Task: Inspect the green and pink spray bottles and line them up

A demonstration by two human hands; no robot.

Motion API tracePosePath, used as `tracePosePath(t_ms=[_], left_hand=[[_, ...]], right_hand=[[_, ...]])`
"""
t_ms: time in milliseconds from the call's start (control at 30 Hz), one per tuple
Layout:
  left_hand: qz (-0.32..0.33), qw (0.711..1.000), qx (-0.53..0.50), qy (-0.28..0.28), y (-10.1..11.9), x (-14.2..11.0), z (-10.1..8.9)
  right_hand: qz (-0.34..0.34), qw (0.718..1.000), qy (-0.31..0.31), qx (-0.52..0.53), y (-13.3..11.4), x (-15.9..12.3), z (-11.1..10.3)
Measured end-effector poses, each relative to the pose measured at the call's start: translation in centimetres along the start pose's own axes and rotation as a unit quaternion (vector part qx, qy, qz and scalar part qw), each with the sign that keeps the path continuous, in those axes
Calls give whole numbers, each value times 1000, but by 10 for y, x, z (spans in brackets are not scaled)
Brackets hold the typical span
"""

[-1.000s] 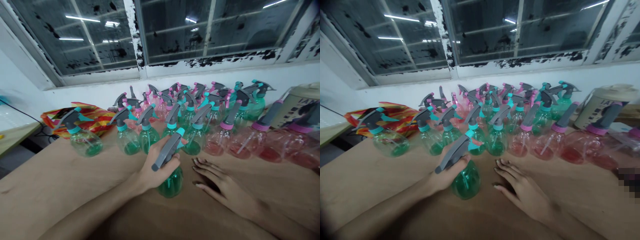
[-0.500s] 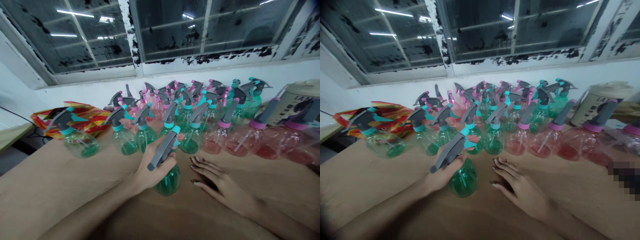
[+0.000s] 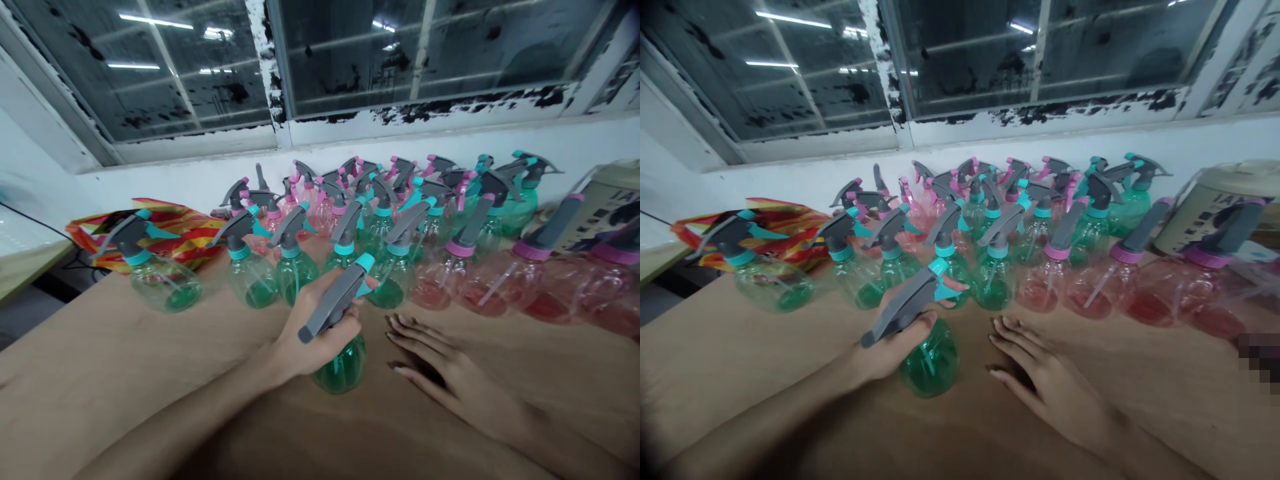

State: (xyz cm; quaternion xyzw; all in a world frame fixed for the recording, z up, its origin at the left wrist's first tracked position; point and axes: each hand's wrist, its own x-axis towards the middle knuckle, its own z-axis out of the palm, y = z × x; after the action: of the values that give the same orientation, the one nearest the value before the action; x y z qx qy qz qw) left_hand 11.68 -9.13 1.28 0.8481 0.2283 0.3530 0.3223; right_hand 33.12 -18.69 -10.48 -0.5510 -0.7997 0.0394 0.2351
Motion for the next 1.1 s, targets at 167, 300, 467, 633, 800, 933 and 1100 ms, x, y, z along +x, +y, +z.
tracePosePath(t_ms=[167,300,467,633,800,933,1100], left_hand=[[7,1000,24,8,4,2,-2],[9,1000,9,-6,5,4,-3],[-20,999,-31,-7,4,3,0],[-17,1000,-4,26,4,1,2],[2,999,21,34,3,-1,2],[16,999,23,38,2,-2,2],[-1,999,33,36,0,-2,4]], right_hand=[[3,1000,1,9,1,0,0],[-6,1000,4,5,3,0,2],[-2,1000,-6,-10,3,-1,2],[-1,1000,-15,-16,1,0,0],[4,999,-31,-27,-1,0,-2],[4,1000,-20,-17,-1,0,-2],[-1,1000,-11,-5,0,1,-1]])
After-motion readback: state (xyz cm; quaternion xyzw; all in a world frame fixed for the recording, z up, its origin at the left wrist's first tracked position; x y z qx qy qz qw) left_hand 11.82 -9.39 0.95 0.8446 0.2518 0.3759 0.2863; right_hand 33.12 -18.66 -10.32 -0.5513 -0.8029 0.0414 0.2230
